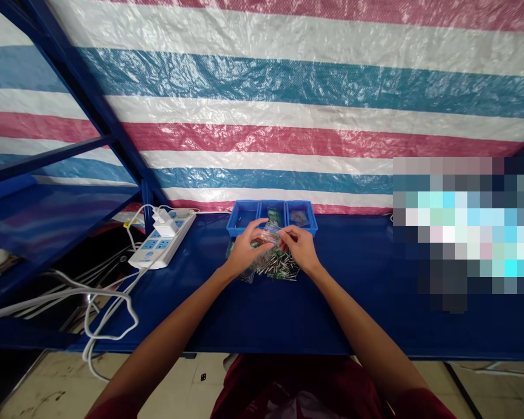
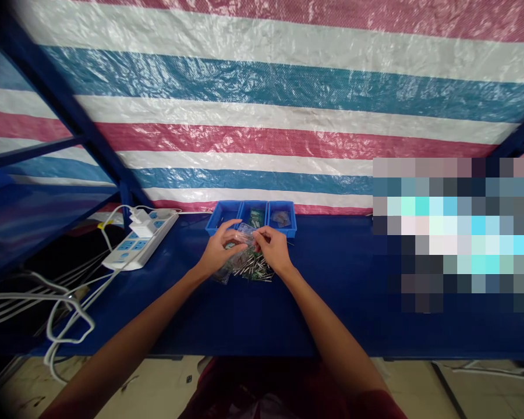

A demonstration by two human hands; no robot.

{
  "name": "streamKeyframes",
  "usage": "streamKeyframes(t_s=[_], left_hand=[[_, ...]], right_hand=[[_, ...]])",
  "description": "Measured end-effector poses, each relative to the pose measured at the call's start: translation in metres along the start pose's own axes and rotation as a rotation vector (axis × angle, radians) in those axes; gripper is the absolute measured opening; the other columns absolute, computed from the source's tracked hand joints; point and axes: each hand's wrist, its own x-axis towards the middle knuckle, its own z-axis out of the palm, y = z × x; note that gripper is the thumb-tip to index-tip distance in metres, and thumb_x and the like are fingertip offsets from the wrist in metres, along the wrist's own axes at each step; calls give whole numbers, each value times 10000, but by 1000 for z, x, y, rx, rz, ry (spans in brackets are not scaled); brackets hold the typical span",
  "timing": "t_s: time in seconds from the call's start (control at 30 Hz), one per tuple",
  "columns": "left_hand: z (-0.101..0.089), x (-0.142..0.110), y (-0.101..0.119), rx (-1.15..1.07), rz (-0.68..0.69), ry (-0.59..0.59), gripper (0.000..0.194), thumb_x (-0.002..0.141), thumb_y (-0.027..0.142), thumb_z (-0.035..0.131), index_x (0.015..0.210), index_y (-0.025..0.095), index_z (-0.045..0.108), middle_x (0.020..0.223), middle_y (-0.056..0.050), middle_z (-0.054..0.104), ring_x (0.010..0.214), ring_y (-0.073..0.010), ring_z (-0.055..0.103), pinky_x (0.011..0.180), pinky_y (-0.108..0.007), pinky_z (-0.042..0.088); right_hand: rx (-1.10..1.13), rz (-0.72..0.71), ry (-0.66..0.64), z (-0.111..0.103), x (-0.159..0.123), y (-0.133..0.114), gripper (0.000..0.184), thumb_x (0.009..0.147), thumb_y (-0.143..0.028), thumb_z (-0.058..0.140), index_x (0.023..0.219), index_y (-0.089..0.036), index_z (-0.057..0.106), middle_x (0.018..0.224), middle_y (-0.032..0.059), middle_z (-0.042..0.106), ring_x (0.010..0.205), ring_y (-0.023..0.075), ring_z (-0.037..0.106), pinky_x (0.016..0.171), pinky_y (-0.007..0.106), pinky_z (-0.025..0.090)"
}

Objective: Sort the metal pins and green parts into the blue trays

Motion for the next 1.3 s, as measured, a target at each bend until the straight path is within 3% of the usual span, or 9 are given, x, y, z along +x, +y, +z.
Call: streamKeyframes(t_s=[0.13, 0.27, 0.4, 0.5, 0.63, 0.8, 1.0, 1.3], left_hand=[[-2, -1, -3, 245, 135, 18, 341, 873, 426, 614, 1116, 189, 644, 935, -66, 693, 809, -185, 651, 787, -310, 524], [-6, 1, -6, 416, 310, 14, 322, 887, 438, 598, 1108, 217, 673, 1043, -88, 643, 945, -209, 612, 854, -350, 504], [-8, 1, -9, 526, 410, 117, 243, 901, 402, 586, 1002, 233, 729, 1094, -98, 600, 1042, -241, 560, 858, -376, 485], [-8, 1, -7, 468, 363, 160, 252, 915, 387, 567, 923, 216, 752, 1003, -89, 640, 950, -223, 594, 827, -363, 488], [-6, 1, -2, 265, 214, 155, 290, 884, 434, 597, 868, 186, 747, 841, -70, 697, 767, -189, 632, 738, -323, 513], [-5, 0, 6, 226, 125, 123, 324, 848, 475, 620, 846, 168, 724, 799, -67, 719, 727, -185, 634, 704, -303, 516], [-7, 0, 6, 210, 209, 125, 271, 862, 412, 625, 791, 172, 729, 818, -69, 713, 743, -182, 644, 712, -302, 514], [-12, -1, 11, 241, 253, 180, 258, 878, 360, 604, 726, 165, 677, 730, -52, 673, 679, -166, 602, 672, -291, 474]], right_hand=[[44, 19, -15, 0, 0, -2, 323, 778, -508, 610, 688, -201, 567, 556, -22, 548, 488, 133, 525, 509, 265, 447], [109, 73, -35, 1, 2, -2, 361, 751, -543, 623, 653, -201, 555, 545, -22, 550, 457, 122, 497, 477, 261, 427], [106, 100, -77, 1, 2, 0, 389, 762, -568, 606, 654, -197, 562, 547, -20, 554, 437, 113, 475, 450, 253, 404], [45, 63, -50, 2, 0, 1, 357, 810, -543, 556, 749, -193, 589, 595, -15, 562, 467, 116, 487, 470, 249, 412], [-136, -100, -4, 2, -2, 0, 283, 837, -448, 575, 969, -201, 615, 830, 26, 621, 623, 131, 544, 553, 242, 435], [-316, -248, -24, 1, -4, -3, 234, 900, -360, 509, 794, -192, 633, 816, 44, 615, 707, 151, 557, 645, 256, 448], [-360, -284, -39, 1, -5, -3, 216, 905, -348, 515, 824, -197, 647, 808, 44, 609, 731, 160, 571, 649, 258, 451], [-412, -293, -162, 5, -5, -2, 218, 917, -357, 517, 843, -198, 647, 816, 38, 609, 685, 146, 552, 672, 259, 452]])
